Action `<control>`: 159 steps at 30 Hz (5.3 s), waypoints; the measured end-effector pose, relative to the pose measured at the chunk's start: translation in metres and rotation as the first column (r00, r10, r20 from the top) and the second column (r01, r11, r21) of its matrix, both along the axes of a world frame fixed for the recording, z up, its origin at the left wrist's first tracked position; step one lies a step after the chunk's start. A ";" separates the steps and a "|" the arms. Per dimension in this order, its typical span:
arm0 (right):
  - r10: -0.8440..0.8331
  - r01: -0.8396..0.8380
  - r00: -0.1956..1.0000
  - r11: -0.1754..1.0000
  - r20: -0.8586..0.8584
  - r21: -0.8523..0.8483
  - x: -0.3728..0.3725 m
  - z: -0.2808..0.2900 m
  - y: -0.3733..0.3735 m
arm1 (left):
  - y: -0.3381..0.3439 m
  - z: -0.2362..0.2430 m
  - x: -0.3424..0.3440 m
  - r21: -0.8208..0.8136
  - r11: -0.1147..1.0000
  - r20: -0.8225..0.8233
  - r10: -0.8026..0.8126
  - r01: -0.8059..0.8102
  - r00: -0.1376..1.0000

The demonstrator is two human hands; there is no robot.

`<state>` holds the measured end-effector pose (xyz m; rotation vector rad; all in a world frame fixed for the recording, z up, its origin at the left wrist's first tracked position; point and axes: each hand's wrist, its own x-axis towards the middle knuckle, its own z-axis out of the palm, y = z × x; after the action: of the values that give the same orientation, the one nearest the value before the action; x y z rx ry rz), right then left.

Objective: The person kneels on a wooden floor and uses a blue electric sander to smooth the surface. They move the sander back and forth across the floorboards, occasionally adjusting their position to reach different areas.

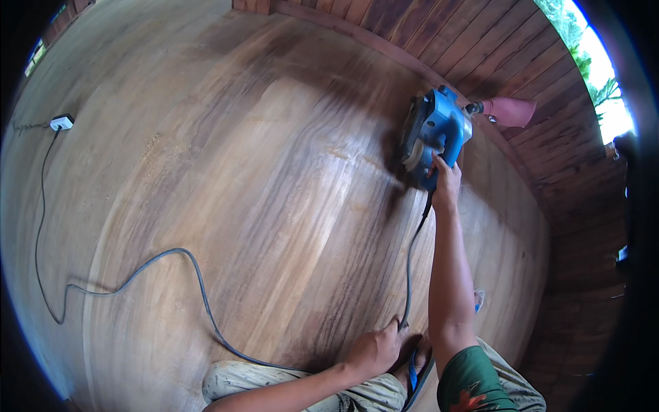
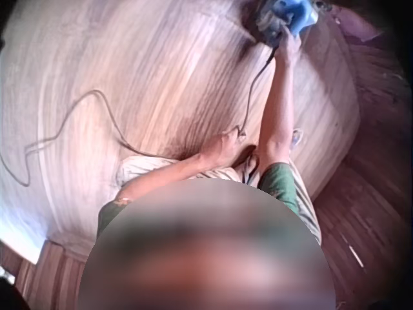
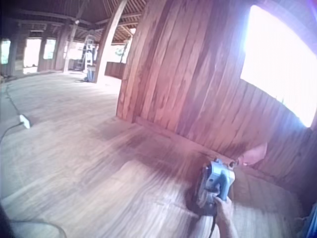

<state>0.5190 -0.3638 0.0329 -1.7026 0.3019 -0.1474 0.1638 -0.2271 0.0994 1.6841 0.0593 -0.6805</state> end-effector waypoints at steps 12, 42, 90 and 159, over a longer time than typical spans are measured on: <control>0.072 -0.072 0.997 0.997 0.018 -0.011 0.005 0.003 -0.008 | 0.015 0.013 0.013 -0.102 0.951 0.015 -0.290 0.290 0.957; 0.147 0.012 0.911 0.924 -0.385 0.382 -0.178 0.124 0.076 | 0.000 0.089 -0.085 -0.219 0.059 0.407 -0.902 0.974 0.146; 0.326 -0.263 0.944 0.824 -0.041 0.501 0.030 -0.002 -0.006 | 0.017 -0.030 -0.056 -0.848 0.122 -0.490 -0.553 -0.516 0.674; 0.369 -0.284 0.905 0.895 -0.213 0.345 -0.320 0.109 0.140 | -0.080 -0.001 -0.156 -0.052 0.532 0.611 -0.653 0.845 0.448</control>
<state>0.1990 -0.2234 0.1415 -1.4361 0.2208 0.3755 0.0077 -0.3069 0.0986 1.4185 -1.2654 -0.7898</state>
